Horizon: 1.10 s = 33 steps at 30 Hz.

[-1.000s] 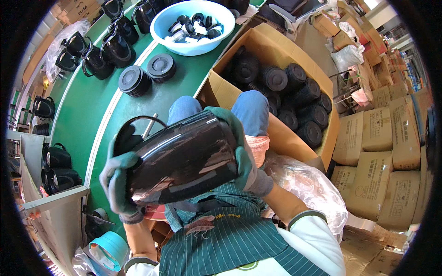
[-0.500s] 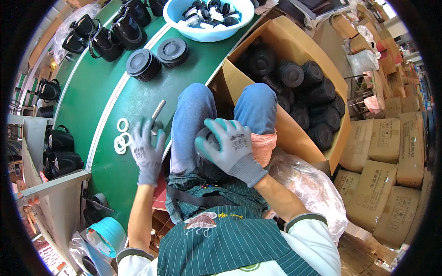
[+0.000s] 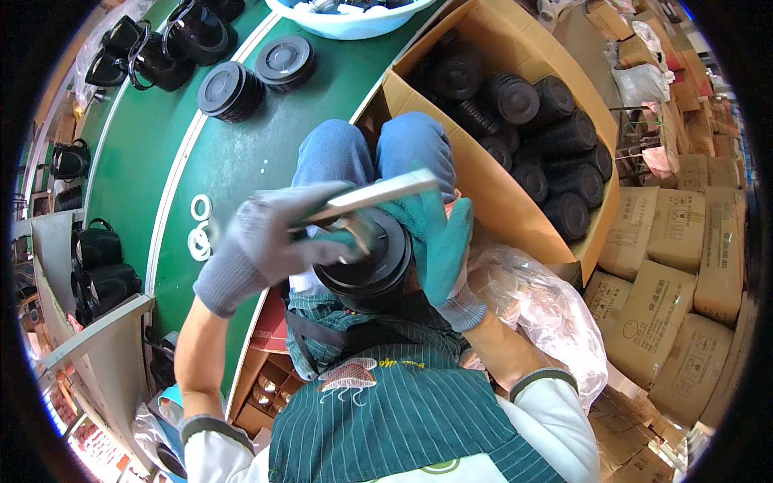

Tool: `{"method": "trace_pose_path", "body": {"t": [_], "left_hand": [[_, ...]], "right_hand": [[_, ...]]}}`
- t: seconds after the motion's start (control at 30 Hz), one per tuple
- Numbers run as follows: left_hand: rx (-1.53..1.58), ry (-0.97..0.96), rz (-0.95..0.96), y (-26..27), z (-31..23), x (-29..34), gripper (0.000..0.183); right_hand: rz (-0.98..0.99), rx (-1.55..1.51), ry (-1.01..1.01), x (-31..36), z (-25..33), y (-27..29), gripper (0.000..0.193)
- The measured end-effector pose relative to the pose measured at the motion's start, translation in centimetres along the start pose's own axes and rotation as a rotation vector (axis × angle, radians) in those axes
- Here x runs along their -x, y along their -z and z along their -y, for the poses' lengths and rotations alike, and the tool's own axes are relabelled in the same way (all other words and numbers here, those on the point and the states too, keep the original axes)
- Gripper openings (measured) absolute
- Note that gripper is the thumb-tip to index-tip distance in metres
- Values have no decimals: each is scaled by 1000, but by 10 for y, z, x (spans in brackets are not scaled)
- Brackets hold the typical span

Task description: The person assembles black kettles by inserting a metal rod into the base, securing it with a black cap, and placing the finished units on a green workbench. The person repeats this process for multiple kettles.

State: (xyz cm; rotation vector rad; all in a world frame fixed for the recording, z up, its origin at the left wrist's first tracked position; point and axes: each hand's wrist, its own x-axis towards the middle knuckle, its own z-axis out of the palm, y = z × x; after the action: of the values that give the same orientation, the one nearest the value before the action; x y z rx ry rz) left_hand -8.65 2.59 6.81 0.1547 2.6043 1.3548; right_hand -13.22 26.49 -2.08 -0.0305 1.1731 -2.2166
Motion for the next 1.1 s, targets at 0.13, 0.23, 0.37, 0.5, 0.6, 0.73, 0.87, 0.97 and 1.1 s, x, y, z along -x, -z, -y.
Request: {"method": "trace_pose_path", "body": {"t": [0.13,0.23,0.37,0.5,0.6,0.73,0.87,0.97,1.1], "left_hand": [[-416,74,167,-16,-15,0,69],[-379,44,125,-17,-14,14,68],[-485,169,106,-28,-38,23,74],[-527,553,-93,-82,-86,14,87],[-932,603,-120,-112,-100,-4,93],[-898,561,-221,-118,-89,3,88],[-534,297,-234,-74,-57,23,66],[-184,135,-343,-55,-32,30,59],[83,97,-335,-34,-3,12,65]], "right_hand": [[-16,-122,-62,-5,14,-1,72],[101,-226,-16,-27,24,3,64],[514,2,31,-70,6,36,54],[589,-215,-135,-121,-20,30,39],[604,-338,-162,-135,-51,31,33],[659,-418,-90,-133,-59,36,20],[629,-623,-174,-105,-35,41,21],[630,-696,-196,-77,-17,35,39],[679,-366,105,-38,5,31,49]]}}
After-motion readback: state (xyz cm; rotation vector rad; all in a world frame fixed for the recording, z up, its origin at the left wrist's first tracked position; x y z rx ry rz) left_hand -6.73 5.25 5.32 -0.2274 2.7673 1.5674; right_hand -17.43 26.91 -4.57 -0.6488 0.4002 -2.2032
